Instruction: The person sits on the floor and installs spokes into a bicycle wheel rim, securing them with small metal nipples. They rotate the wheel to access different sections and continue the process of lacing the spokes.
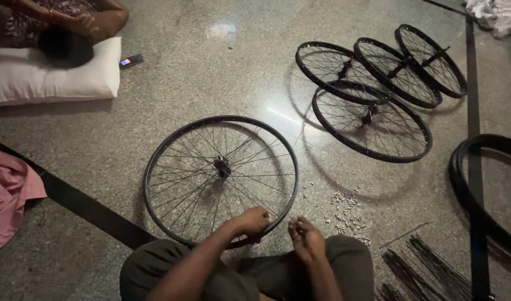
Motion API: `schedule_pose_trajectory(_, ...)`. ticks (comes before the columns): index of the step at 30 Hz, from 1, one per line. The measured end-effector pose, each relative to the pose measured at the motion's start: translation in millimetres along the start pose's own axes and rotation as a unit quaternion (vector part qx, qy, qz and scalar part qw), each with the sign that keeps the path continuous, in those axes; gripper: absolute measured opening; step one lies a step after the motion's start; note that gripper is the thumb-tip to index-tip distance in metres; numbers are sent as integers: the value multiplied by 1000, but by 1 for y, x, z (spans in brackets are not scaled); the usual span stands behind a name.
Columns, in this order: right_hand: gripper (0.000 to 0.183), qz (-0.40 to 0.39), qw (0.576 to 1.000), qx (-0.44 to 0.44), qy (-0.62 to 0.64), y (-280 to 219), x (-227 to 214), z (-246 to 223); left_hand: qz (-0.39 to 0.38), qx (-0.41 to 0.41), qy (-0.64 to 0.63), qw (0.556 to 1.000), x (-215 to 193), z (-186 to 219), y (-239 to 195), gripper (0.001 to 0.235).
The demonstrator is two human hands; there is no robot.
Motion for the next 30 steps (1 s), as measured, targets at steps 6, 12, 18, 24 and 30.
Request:
schedule_pose_trajectory(6, 25, -41, 998, -51, -25, -14, 26, -8, 49, 133, 167, 976, 0, 0, 18, 29)
schedule_pose_trajectory(12, 23, -23, 995, -76, -61, -34, 42, -14, 34, 52, 165, 984, -5, -40, 39, 32)
schedule_pose_trajectory(18, 20, 13, 990, -79, -115, -33, 38, -6, 47, 155, 324, 932, 2, -12, 13, 32)
schedule_pose_trajectory(24, 24, 15, 981, -87, -174, -20, 29, 9, 123, 13, 224, 967, -25, 3, -37, 39)
schedule_pose_trajectory(30, 23, 22, 963, -97, -249, -14, 30, 28, 212, 74, 318, 921, -25, 41, -61, 44)
Point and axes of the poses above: each hand's wrist, its own y-axis towards the middle knuckle, its own x-axis out of the palm, z = x × y, the point moved 9 cm from there along y, towards the middle knuckle, and after that the axes turned 6 degrees about -y, right-handed, at the moved point
